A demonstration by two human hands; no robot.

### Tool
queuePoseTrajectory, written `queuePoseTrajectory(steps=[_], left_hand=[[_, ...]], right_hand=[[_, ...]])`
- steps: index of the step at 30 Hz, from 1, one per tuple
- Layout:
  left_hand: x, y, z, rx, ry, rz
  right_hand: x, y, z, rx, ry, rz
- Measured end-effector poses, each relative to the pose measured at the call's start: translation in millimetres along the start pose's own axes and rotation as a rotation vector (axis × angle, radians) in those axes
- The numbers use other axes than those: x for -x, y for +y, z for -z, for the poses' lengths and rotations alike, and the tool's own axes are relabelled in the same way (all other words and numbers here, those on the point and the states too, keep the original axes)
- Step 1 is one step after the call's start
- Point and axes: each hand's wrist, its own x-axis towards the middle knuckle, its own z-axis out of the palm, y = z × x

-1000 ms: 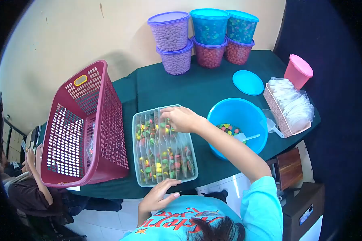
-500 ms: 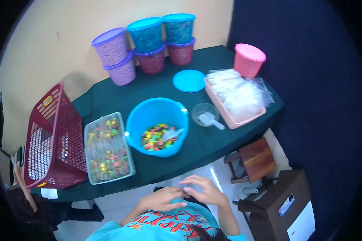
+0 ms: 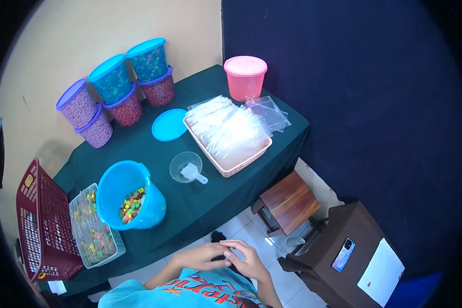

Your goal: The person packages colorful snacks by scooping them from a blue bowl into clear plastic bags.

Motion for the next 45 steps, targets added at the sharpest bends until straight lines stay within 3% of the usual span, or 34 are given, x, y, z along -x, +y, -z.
queuePoseTrajectory(steps=[2, 4, 8, 12, 20, 23, 26, 28, 31, 35, 39, 41, 45], left_hand=[[-14.7, -6.7, 25.9, 0.014, 0.135, -0.023], [-29.6, -17.7, 54.3, -0.059, 0.231, 0.074], [-75.3, -35.7, 105.3, -0.261, 0.645, 0.135], [-108.5, -64.7, 144.7, -0.253, 0.57, 0.246], [-143.3, -95.3, 153.8, -0.443, 0.486, 0.375], [-148.8, -105.1, 149.0, -0.338, 0.657, 0.412], [-155.1, -102.2, 152.2, -0.301, 0.563, 0.571], [-156.7, -100.2, 149.0, -0.304, 0.625, 0.591], [-156.6, -92.8, 142.9, -0.274, 0.764, 0.593], [-155.1, -80.0, 138.3, -0.222, 0.955, 0.556], [-154.4, -67.4, 131.2, -0.268, 1.062, 0.551], [-153.4, -58.6, 125.6, -0.242, 1.111, 0.524], [-149.6, -47.4, 111.7, -0.1, 1.362, 0.499]], right_hand=[[-12.9, 8.0, 15.3, 0.02, 0.048, 0.003], [-27.7, 14.1, 31.8, 0.069, 0.075, -0.006], [-68.4, 18.1, 62.4, 0.104, 0.12, -0.065], [-114.2, 29.3, 89.6, 0.178, 0.108, -0.059], [-155.5, 45.9, 113.4, 0.138, 0.124, -0.094], [-164.8, 57.2, 121.4, 0.098, 0.088, -0.116], [-181.2, 67.5, 134.0, 0.072, 0.029, -0.135], [-196.9, 66.7, 144.0, 0.072, -0.024, -0.126], [-226.7, 63.7, 160.8, 0.241, 0.079, 0.059], [-260.2, 81.7, 181.4, 0.425, 0.291, 0.084], [-280.5, 87.7, 194.8, 0.488, 0.056, 0.13], [-288.1, 85.5, 192.9, 0.37, -0.171, 0.148], [-301.9, 66.2, 184.1, 0.21, -0.263, 0.087]])
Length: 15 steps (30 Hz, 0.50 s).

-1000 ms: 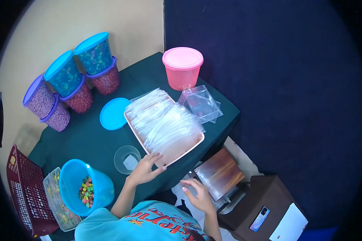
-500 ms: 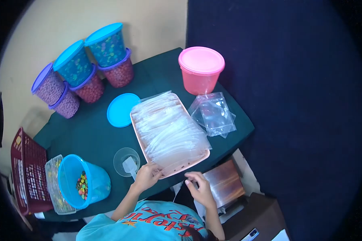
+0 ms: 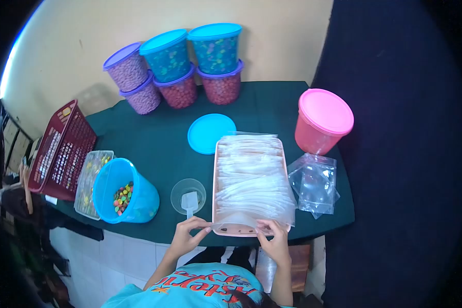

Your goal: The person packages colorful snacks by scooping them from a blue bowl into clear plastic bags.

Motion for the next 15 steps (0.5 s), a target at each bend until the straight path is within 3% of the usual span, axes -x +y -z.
queuePoseTrajectory(steps=[4, 7, 9, 11, 15], left_hand=[[14.2, 10.3, 10.8, 0.021, 0.173, 0.032], [26.4, 20.6, 19.7, 0.027, 0.272, 0.031], [39.5, 18.0, 24.3, 0.011, 0.35, 0.042], [55.3, 13.1, 31.0, -0.01, 0.462, 0.077], [84.4, 4.2, 42.3, 0.043, 0.647, 0.173]], right_hand=[[-19.8, -11.9, 6.7, 0.109, -0.168, 0.247], [-32.2, -19.9, 5.2, 0.102, -0.299, 0.32], [-37.6, -29.2, 2.4, 0.03, -0.386, 0.347], [-42.2, -39.1, -1.1, -0.166, -0.589, 0.209], [-47.5, -45.1, -25.3, -0.233, -0.849, 0.285]])
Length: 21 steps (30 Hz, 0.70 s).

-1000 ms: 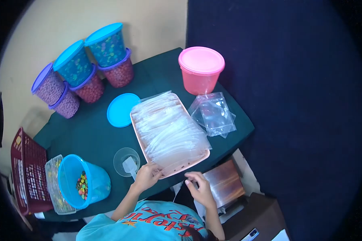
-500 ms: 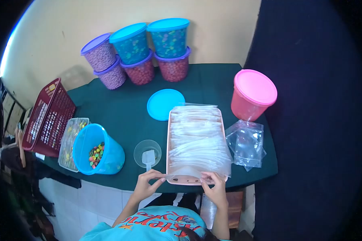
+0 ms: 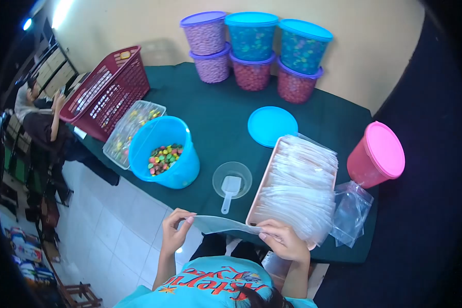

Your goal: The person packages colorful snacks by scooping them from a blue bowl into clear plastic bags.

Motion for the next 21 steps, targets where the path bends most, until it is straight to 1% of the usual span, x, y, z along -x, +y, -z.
queuePoseTrajectory(steps=[2, 4, 5, 6, 7, 8, 9, 10, 12, 13, 14, 16, 18, 20, 21], left_hand=[[3.4, -4.7, 12.0, 0.002, 0.068, 0.016], [4.1, -8.3, 25.4, -0.03, 0.164, -0.016], [3.1, -10.6, 29.2, -0.111, 0.269, -0.069], [1.2, -9.0, 34.0, -0.112, 0.284, -0.069], [-1.8, -5.3, 40.0, -0.244, 0.383, -0.118], [-4.8, -2.1, 47.4, -0.377, 0.479, -0.166], [-6.7, -0.5, 56.1, -0.367, 0.483, -0.195], [-5.3, 0.9, 65.6, -0.37, 0.49, -0.194], [0.0, 4.3, 85.1, 0.021, 0.093, -0.007], [0.4, 7.5, 93.5, 0.057, -0.082, 0.016], [1.8, 12.5, 100.6, 0.085, -0.246, 0.164], [5.7, 11.8, 105.7, 0.289, -0.259, 0.25], [11.6, 0.6, 120.5, 0.302, -0.229, 0.267], [10.5, -6.7, 142.4, 0.318, -0.199, 0.274], [10.8, -9.2, 155.2, 0.167, -0.185, 0.171]], right_hand=[[-12.1, -4.9, -8.7, 0.026, -0.07, 0.03], [-25.0, -11.1, -20.7, 0.055, -0.135, 0.066], [-31.2, -14.5, -28.7, 0.09, -0.105, 0.022], [-36.9, -17.5, -38.0, 0.125, -0.072, -0.024], [-42.2, -18.6, -49.2, 0.125, -0.083, -0.019], [-47.9, -18.0, -62.4, 0.011, -0.04, -0.05], [-53.9, -17.3, -76.4, -0.103, 0.004, -0.084], [-59.5, -16.5, -90.1, -0.104, -0.003, -0.081], [-71.4, -15.3, -118.3, -0.105, 0.017, 0.046], [-79.2, -16.9, -133.4, -0.084, 0.03, 0.12], [-85.0, -20.0, -146.9, -0.055, 0.022, 0.142], [-97.9, -25.3, -175.1, -0.05, 0.008, 0.258], [-110.2, -32.0, -200.9, -0.061, -0.004, 0.282], [-123.1, -41.9, -219.7, -0.045, -0.013, 0.256], [-129.3, -42.1, -230.7, -0.046, -0.019, 0.256]])
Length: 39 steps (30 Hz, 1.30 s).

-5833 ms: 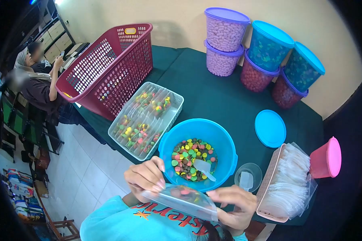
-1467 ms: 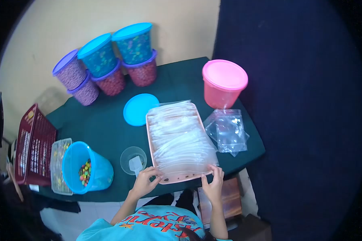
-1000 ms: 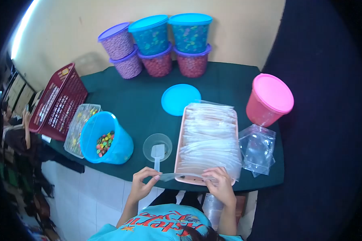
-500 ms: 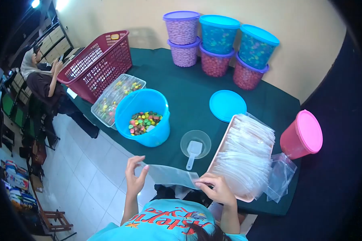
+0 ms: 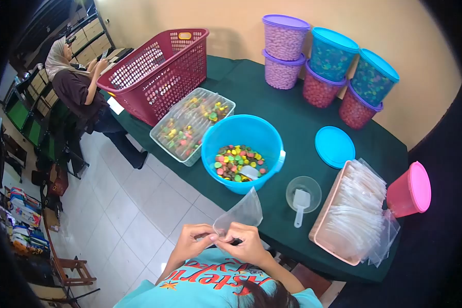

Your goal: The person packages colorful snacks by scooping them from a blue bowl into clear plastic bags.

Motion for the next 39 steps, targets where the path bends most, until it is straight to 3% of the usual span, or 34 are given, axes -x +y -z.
queuePoseTrajectory(steps=[1, 6, 8, 10, 13, 14, 16, 21, 25, 31, 34, 39], left_hand=[[2.4, -0.6, 10.8, -0.157, 0.021, -0.087], [18.2, 9.6, 51.7, -0.275, 0.152, -0.176], [26.0, 6.5, 65.3, -0.356, 0.175, -0.222], [28.3, 5.9, 74.9, -0.448, 0.321, -0.23], [25.3, 5.2, 84.7, -0.492, 0.35, -0.302], [22.6, 4.7, 89.2, -0.489, 0.351, -0.3], [14.3, 4.9, 97.5, -0.461, 0.201, -0.298], [-17.4, 29.0, 96.4, -0.652, 0.204, -0.492], [-42.2, 19.8, 86.8, -0.742, 0.034, -0.432], [-73.6, 15.8, 81.2, -0.764, 0.174, -0.497], [-86.2, 13.0, 74.6, -0.771, 0.156, -0.526], [-104.3, 17.7, 77.4, -0.75, 0.128, -0.435]], right_hand=[[-5.8, 3.1, -11.2, -0.049, -0.038, -0.008], [-33.3, 4.4, -39.3, -0.263, -0.253, -0.121], [-43.8, 3.7, -46.2, -0.244, -0.223, -0.094], [-52.9, 2.3, -49.0, -0.12, -0.134, -0.047], [-67.9, -12.8, -56.1, 0.008, -0.016, 0.05], [-70.0, -12.7, -57.9, -0.042, -0.06, -0.005], [-77.1, -12.2, -57.8, -0.049, -0.095, -0.039], [-97.0, -8.3, -40.3, -0.275, -0.287, -0.339], [-110.5, -2.7, -37.2, -0.443, -0.396, -0.354], [-128.1, -3.1, -13.3, -0.124, -0.191, -0.189], [-131.4, -3.4, 0.5, -0.109, -0.152, -0.231], [-125.4, -6.8, 32.4, 0.104, 0.229, 0.006]])
